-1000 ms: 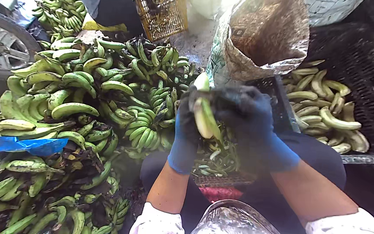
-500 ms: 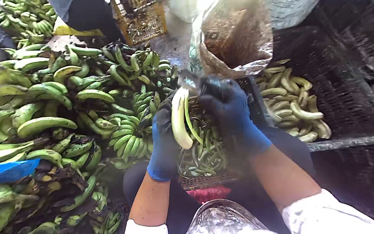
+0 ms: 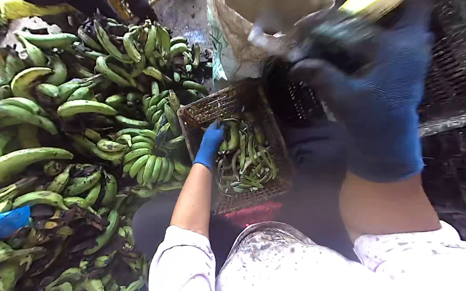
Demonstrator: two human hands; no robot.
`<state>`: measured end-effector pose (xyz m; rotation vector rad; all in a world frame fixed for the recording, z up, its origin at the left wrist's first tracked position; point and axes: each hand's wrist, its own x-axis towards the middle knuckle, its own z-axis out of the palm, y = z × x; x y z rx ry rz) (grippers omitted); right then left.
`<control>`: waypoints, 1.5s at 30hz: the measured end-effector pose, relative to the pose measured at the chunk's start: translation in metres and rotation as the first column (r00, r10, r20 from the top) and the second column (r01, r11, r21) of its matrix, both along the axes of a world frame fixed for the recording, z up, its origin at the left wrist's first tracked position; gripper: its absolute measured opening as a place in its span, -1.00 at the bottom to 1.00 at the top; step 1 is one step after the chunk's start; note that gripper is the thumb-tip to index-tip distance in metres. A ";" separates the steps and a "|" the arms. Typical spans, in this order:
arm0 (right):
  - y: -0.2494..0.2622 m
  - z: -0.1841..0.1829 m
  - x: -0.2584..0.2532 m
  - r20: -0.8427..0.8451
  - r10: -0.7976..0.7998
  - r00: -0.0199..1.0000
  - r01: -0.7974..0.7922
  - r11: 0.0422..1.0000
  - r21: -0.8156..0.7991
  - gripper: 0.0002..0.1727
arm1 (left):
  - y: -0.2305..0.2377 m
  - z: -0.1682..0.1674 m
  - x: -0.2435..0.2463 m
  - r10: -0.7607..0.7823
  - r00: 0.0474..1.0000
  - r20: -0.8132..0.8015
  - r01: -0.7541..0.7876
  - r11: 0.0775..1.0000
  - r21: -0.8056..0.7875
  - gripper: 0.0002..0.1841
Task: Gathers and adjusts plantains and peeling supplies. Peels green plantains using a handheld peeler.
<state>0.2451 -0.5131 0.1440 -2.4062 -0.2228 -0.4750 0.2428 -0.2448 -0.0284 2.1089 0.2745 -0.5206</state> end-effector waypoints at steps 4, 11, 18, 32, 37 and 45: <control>-0.008 -0.007 0.009 0.220 0.044 0.975 -0.133 0.903 0.408 -0.50 | -0.023 -0.090 -0.020 -0.127 0.946 -0.298 0.270 0.815 0.513 -0.33; -0.006 -0.016 0.023 0.196 0.259 0.946 -0.325 0.781 0.533 -0.63 | -0.006 -0.054 0.030 -0.297 0.932 -0.207 0.362 0.787 0.499 -0.66; -0.015 -0.016 0.023 0.277 0.220 0.935 -0.352 0.653 0.670 -0.61 | 0.072 0.130 -0.038 0.081 0.992 0.100 -0.028 0.894 -0.447 -0.53; 0.038 -0.030 -0.013 0.110 0.317 0.942 -0.146 0.092 0.985 -0.73 | 0.010 0.086 -0.073 0.277 0.926 0.257 -0.121 0.863 -0.491 -0.46; 0.080 -0.099 -0.088 -0.315 0.467 0.826 0.157 0.347 0.925 -0.55 | 0.033 0.119 -0.078 0.414 0.872 0.262 -0.008 0.547 -0.837 -0.38; 0.101 -0.031 -0.106 0.335 0.379 0.863 -0.503 0.573 0.647 -0.58 | 0.031 0.126 -0.097 0.414 0.708 0.572 0.181 0.676 -0.714 -0.34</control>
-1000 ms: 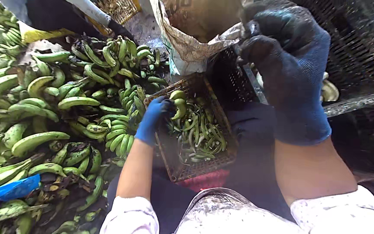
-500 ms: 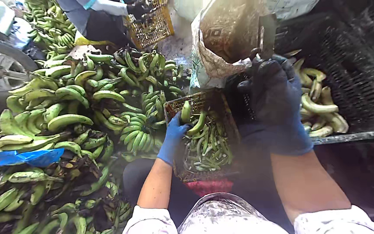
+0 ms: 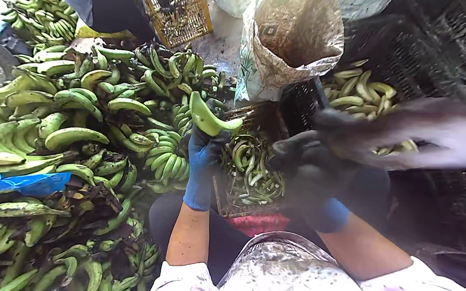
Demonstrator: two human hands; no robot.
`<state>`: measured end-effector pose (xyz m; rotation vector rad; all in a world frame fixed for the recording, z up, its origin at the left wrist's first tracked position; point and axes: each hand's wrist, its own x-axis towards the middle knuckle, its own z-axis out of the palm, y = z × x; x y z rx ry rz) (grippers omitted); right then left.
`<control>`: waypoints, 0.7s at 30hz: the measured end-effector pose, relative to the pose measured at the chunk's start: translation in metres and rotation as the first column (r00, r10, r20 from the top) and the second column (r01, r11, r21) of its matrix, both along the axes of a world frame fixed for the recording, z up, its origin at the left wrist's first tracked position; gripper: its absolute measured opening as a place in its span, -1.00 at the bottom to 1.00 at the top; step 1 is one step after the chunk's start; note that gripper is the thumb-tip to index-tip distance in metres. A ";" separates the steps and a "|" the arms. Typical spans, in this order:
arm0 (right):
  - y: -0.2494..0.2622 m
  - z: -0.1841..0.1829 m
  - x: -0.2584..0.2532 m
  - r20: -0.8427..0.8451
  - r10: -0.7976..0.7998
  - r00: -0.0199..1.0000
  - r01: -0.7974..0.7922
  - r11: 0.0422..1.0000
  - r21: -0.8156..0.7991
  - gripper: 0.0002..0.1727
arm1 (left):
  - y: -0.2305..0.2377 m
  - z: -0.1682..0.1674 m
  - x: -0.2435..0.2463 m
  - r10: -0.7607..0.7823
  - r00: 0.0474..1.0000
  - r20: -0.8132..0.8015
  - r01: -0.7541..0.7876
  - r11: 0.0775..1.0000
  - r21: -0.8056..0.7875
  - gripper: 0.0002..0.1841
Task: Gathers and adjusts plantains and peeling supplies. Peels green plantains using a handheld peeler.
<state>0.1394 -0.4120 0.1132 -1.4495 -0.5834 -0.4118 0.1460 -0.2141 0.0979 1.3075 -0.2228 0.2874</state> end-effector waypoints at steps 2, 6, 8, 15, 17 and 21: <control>-0.007 -0.046 -0.004 -0.397 0.103 0.912 -0.217 0.942 -0.256 -0.56 | 0.005 0.004 -0.002 -0.068 0.998 -0.007 0.067 0.992 -0.108 -0.28; -0.013 -0.067 0.008 -0.850 0.170 0.498 -0.562 0.810 -0.167 -0.50 | 0.024 0.015 0.019 -0.215 0.976 -0.015 0.187 0.878 -0.441 -0.23; -0.018 -0.026 0.033 -0.761 0.220 0.610 -0.454 0.884 -0.109 -0.60 | 0.017 0.026 0.024 -0.190 0.978 -0.085 0.132 0.880 -0.456 -0.32; -0.031 0.003 0.103 0.328 0.030 0.944 0.232 0.646 -0.727 -0.45 | 0.006 0.040 0.039 0.061 0.924 -0.377 -0.099 0.992 -0.082 -0.37; -0.021 -0.013 0.096 0.288 0.005 0.958 0.206 0.685 -0.699 -0.54 | -0.002 0.033 0.040 0.124 0.927 -0.355 -0.126 0.992 0.017 -0.44; -0.012 -0.017 0.132 0.325 -0.421 0.847 0.528 0.591 -0.610 -0.48 | -0.030 0.024 0.047 -0.045 0.902 -0.430 -0.003 0.994 -0.110 -0.52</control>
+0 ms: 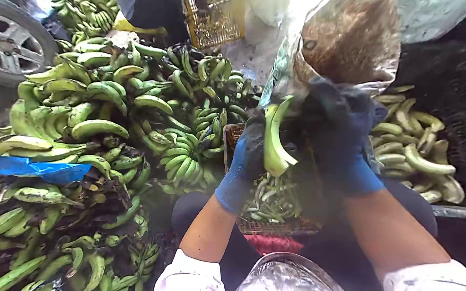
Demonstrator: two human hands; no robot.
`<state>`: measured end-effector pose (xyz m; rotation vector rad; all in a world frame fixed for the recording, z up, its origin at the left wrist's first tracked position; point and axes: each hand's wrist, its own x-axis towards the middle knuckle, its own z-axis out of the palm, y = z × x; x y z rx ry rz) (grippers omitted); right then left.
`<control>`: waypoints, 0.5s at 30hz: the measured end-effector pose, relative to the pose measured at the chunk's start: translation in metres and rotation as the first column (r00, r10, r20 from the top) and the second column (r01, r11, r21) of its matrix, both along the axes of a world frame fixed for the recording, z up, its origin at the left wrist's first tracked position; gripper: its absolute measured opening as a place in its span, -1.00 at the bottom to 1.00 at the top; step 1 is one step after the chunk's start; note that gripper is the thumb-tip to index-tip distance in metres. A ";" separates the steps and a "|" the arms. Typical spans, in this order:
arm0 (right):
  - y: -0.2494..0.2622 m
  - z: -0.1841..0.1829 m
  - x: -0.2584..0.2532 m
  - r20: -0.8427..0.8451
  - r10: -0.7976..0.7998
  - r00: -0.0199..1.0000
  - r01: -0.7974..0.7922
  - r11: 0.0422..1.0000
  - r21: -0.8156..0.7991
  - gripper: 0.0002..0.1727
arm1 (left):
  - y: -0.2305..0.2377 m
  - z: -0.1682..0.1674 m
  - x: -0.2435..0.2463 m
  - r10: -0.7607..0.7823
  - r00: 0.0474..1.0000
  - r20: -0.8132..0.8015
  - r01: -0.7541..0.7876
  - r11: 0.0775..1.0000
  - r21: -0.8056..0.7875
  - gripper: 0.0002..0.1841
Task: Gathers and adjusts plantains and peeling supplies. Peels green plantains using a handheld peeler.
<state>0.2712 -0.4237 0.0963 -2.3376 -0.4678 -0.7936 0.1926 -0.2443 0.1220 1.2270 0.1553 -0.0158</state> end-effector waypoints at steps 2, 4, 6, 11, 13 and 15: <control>-0.004 0.006 0.015 0.010 -0.108 0.994 0.107 0.994 0.032 -0.40 | 0.000 0.008 0.002 -0.032 0.999 0.000 0.032 0.998 -0.056 -0.54; -0.008 0.009 -0.002 -0.040 0.024 0.999 -0.024 1.000 0.017 -0.38 | 0.010 0.011 0.005 0.056 0.998 0.043 -0.057 0.998 0.029 -0.56; -0.011 0.005 -0.031 -0.093 0.298 0.950 -0.294 0.954 0.056 -0.37 | 0.019 0.011 0.005 0.129 0.984 0.119 -0.147 0.976 0.160 -0.53; -0.001 0.000 -0.033 0.006 0.249 0.969 -0.248 0.965 0.084 -0.55 | 0.008 0.010 0.004 0.024 0.987 0.157 -0.030 0.999 0.039 -0.56; 0.000 -0.001 -0.005 0.179 0.034 0.983 -0.053 0.994 0.099 -0.53 | 0.001 0.004 0.003 -0.103 0.995 -0.010 0.102 0.991 -0.082 -0.64; -0.004 0.002 0.009 0.221 -0.062 0.973 0.032 0.990 0.134 -0.49 | 0.003 -0.003 0.001 -0.177 0.984 0.015 0.178 0.978 -0.105 -0.59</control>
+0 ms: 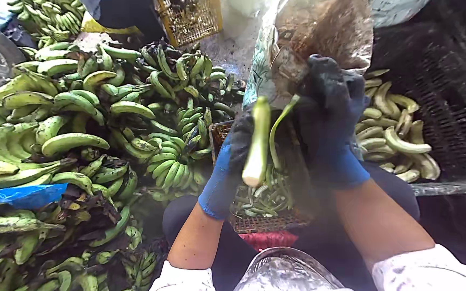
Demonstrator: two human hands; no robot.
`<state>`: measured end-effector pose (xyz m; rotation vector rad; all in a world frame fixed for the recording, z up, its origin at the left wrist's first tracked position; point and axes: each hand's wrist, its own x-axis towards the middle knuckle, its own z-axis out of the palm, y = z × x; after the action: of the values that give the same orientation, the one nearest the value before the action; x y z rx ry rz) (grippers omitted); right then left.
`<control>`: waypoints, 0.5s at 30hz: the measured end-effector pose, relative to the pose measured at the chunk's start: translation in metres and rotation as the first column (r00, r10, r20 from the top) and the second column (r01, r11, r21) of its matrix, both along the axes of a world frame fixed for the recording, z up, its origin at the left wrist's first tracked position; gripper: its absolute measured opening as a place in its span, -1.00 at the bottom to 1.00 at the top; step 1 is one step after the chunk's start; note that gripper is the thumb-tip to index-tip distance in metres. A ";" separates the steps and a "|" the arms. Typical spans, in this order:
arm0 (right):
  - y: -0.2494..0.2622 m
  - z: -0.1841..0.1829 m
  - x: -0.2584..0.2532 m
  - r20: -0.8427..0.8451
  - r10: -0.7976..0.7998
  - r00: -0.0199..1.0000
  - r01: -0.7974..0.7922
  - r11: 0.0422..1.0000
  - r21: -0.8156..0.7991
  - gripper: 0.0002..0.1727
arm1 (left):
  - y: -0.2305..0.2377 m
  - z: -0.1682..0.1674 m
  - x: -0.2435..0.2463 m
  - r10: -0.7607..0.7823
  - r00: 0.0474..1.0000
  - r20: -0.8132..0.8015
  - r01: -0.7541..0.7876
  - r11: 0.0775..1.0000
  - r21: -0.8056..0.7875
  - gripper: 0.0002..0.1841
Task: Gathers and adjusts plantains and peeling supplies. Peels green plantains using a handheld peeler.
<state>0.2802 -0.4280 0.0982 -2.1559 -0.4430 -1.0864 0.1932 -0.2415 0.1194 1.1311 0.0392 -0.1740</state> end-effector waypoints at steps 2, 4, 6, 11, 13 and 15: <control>-0.002 0.005 -0.015 -0.126 0.067 0.990 -0.072 0.997 -0.031 -0.53 | 0.004 -0.002 0.003 0.124 0.987 0.105 -0.128 0.991 0.028 -0.61; -0.003 0.004 -0.044 -0.262 0.280 0.924 -0.305 0.951 -0.059 -0.46 | 0.009 -0.002 0.007 0.275 0.913 0.299 -0.330 0.932 0.149 -0.49; 0.000 0.001 -0.063 -0.302 0.410 0.861 -0.445 0.894 -0.055 -0.48 | 0.008 -0.003 0.015 0.412 0.818 0.402 -0.479 0.875 0.078 -0.46; -0.003 0.005 -0.014 -0.147 0.132 0.980 -0.144 0.987 -0.075 -0.45 | 0.003 0.003 -0.004 -0.002 0.995 0.101 -0.013 0.988 0.154 -0.60; -0.008 0.006 0.000 -0.160 0.031 0.987 -0.040 0.998 -0.055 -0.42 | 0.005 -0.003 0.002 -0.190 0.982 0.006 0.189 0.979 0.075 -0.54; -0.007 0.010 -0.011 -0.241 0.030 0.970 -0.045 0.997 -0.059 -0.39 | 0.008 -0.006 0.007 -0.113 0.994 0.011 0.113 0.994 0.001 -0.53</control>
<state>0.2695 -0.4355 0.1083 -2.2900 -0.4089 -0.7867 0.2003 -0.2340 0.1136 1.1349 -0.0343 -0.2685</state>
